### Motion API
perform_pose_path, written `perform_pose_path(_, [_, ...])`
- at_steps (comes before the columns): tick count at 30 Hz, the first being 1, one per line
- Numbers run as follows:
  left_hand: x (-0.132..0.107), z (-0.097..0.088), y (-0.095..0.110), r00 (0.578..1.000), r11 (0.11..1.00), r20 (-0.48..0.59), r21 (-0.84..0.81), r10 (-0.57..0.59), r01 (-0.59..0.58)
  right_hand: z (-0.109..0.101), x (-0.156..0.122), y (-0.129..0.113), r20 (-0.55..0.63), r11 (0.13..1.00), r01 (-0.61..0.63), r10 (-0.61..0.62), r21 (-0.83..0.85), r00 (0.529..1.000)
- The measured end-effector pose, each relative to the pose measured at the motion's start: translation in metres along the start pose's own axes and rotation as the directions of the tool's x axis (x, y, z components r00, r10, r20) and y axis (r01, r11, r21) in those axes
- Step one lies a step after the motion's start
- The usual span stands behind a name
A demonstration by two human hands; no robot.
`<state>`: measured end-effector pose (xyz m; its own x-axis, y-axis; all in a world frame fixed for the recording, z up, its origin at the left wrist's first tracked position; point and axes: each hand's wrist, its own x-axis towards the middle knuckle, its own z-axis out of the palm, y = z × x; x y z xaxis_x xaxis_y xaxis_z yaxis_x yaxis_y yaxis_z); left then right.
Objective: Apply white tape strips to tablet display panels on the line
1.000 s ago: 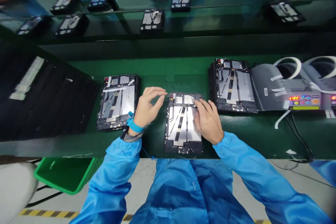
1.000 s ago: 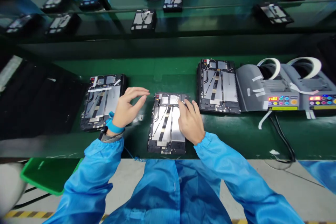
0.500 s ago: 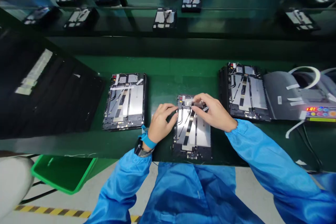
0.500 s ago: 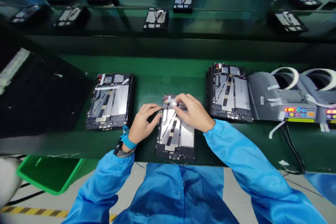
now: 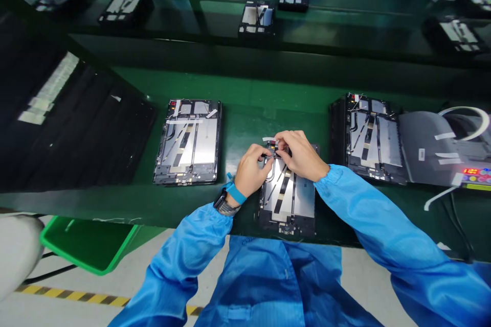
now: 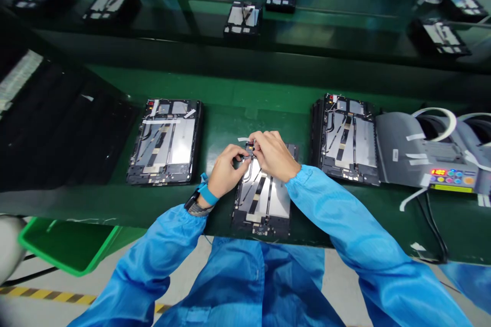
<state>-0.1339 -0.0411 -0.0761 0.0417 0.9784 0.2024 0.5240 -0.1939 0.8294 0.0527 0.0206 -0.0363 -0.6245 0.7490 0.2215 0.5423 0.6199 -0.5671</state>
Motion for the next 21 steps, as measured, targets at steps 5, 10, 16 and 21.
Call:
perform_pose_path(5, [-0.002,0.003,-0.001,0.999,0.999,-0.036,-0.045,-0.023,0.021,-0.001,-0.006,-0.001,0.09,0.999,0.044,-0.041,-0.029,0.995])
perform_pose_path(10, [-0.001,0.005,0.001,0.998,1.0,-0.055,0.009,0.023,-0.023,0.005,-0.015,0.0,0.055,0.985,0.102,-0.095,-0.141,0.994])
perform_pose_path(16, [-0.001,0.006,0.0,0.998,1.0,-0.063,-0.028,0.012,-0.014,0.012,-0.01,0.005,-0.025,0.99,0.106,-0.109,-0.088,0.994])
perform_pose_path(21, [0.004,0.008,0.0,0.989,0.982,-0.06,-0.138,-0.137,0.128,0.011,-0.004,0.003,-0.016,0.995,0.055,-0.056,-0.078,0.998])
